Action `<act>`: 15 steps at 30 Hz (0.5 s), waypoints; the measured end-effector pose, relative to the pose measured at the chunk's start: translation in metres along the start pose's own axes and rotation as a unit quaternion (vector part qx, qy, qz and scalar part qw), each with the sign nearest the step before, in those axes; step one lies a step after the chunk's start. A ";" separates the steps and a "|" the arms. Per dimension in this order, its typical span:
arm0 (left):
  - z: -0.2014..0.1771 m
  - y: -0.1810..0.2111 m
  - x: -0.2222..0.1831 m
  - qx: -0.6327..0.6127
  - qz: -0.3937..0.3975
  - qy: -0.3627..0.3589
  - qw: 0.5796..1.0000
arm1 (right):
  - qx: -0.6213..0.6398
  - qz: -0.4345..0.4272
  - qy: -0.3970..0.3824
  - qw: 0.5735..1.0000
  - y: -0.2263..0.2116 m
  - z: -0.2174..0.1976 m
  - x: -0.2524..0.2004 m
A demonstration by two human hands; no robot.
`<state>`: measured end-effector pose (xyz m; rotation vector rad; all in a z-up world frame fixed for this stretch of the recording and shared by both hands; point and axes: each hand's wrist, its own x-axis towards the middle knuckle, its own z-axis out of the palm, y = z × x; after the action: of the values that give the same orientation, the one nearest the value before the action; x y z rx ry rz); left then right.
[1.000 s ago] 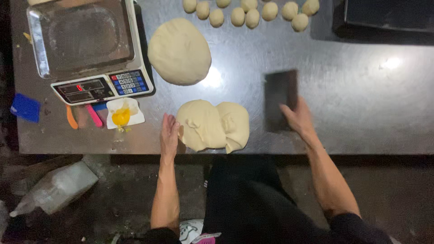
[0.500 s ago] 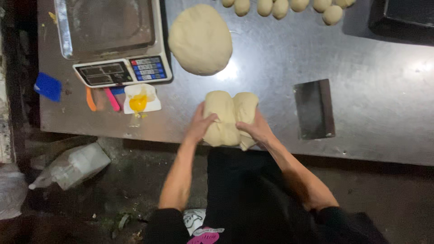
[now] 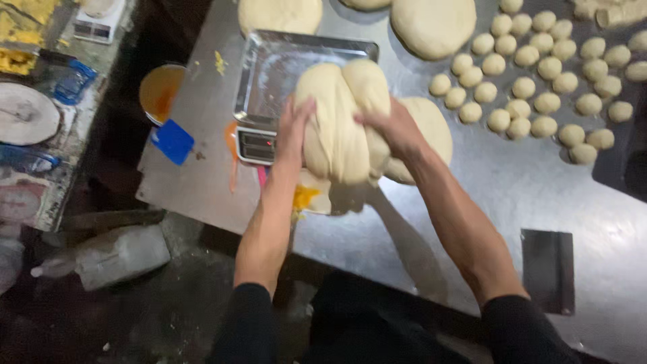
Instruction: The person uses a scraper to cut portions from a large mass of dough, weighs them on a digital scale, and shapes the dough into rounded balls on a metal counter.
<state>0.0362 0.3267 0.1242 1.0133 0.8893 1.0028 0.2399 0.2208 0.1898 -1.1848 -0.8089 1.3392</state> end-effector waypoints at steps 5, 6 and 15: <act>-0.033 -0.012 0.129 -0.105 -0.017 0.000 0.994 | -0.044 0.073 0.031 0.996 -0.005 0.023 0.126; -0.039 -0.019 0.146 -0.117 -0.015 0.000 0.993 | -0.116 0.088 0.040 0.989 0.002 0.022 0.141; -0.064 0.026 0.160 0.508 0.024 -0.081 0.857 | -0.625 -0.250 0.104 0.732 0.025 -0.038 0.086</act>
<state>0.0178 0.4997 0.1103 1.9783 1.2822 0.4111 0.2792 0.2949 0.1397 -1.8538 -1.8133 0.0277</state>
